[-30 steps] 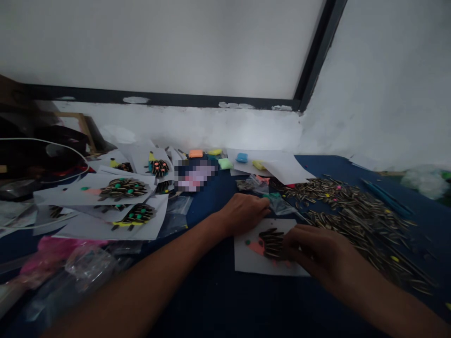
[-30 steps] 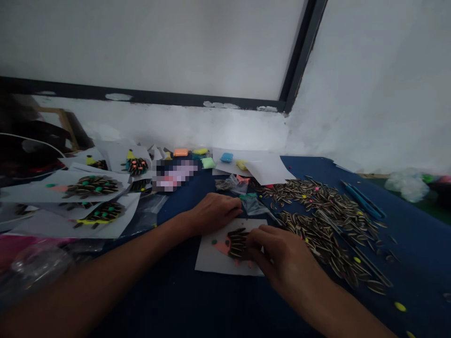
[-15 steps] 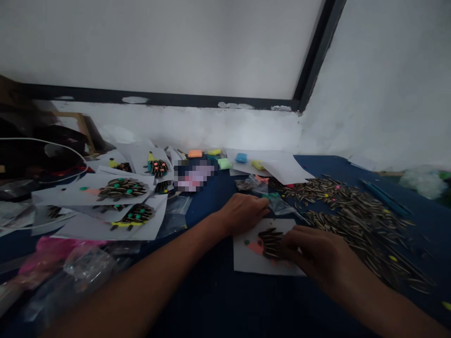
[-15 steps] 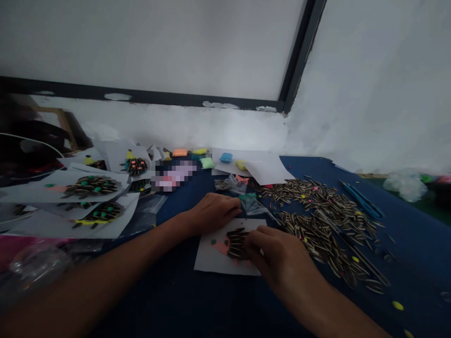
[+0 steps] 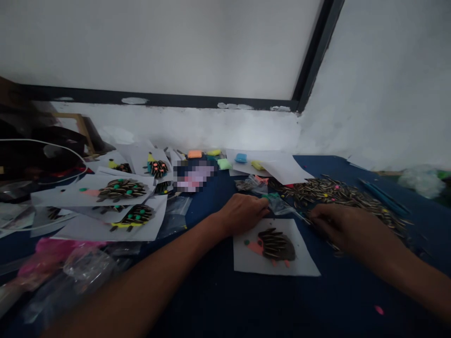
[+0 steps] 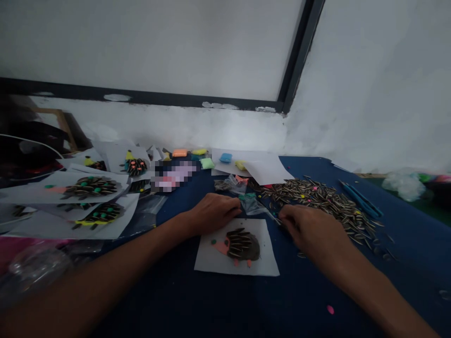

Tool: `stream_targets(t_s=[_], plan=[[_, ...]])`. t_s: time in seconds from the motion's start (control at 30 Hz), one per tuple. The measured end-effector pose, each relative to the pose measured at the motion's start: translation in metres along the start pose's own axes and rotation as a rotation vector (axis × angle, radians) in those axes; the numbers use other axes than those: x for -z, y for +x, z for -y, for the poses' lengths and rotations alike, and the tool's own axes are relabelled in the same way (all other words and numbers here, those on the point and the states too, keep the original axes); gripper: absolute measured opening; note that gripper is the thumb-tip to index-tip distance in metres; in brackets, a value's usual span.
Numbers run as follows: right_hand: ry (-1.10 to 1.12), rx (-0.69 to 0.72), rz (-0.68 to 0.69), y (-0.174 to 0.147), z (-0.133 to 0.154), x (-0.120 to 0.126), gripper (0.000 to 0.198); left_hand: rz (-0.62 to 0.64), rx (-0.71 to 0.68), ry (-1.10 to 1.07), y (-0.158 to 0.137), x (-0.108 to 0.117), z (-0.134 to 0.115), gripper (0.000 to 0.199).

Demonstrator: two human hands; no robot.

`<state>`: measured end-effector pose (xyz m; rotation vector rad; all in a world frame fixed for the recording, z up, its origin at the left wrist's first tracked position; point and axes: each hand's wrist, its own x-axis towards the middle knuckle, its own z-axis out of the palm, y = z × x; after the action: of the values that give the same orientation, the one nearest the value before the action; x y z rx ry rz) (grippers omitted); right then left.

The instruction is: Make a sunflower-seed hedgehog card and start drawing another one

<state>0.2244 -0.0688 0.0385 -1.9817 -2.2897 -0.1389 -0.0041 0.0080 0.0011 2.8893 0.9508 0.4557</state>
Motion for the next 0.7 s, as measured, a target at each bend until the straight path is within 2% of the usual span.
stream_targets(t_s=[0.2,0.43,0.7], plan=[[-0.023,-0.081,0.105,0.004,-0.012,0.004,0.021,-0.005,-0.014,0.010,0.000,-0.002,0.001,0.020],[-0.024,-0.014,0.109,0.007,-0.010,-0.004,0.018,-0.009,-0.015,0.006,0.000,-0.001,0.001,0.020],[-0.045,0.100,0.019,0.010,-0.020,-0.021,0.027,-0.004,-0.013,0.010,0.000,0.000,0.000,0.020]])
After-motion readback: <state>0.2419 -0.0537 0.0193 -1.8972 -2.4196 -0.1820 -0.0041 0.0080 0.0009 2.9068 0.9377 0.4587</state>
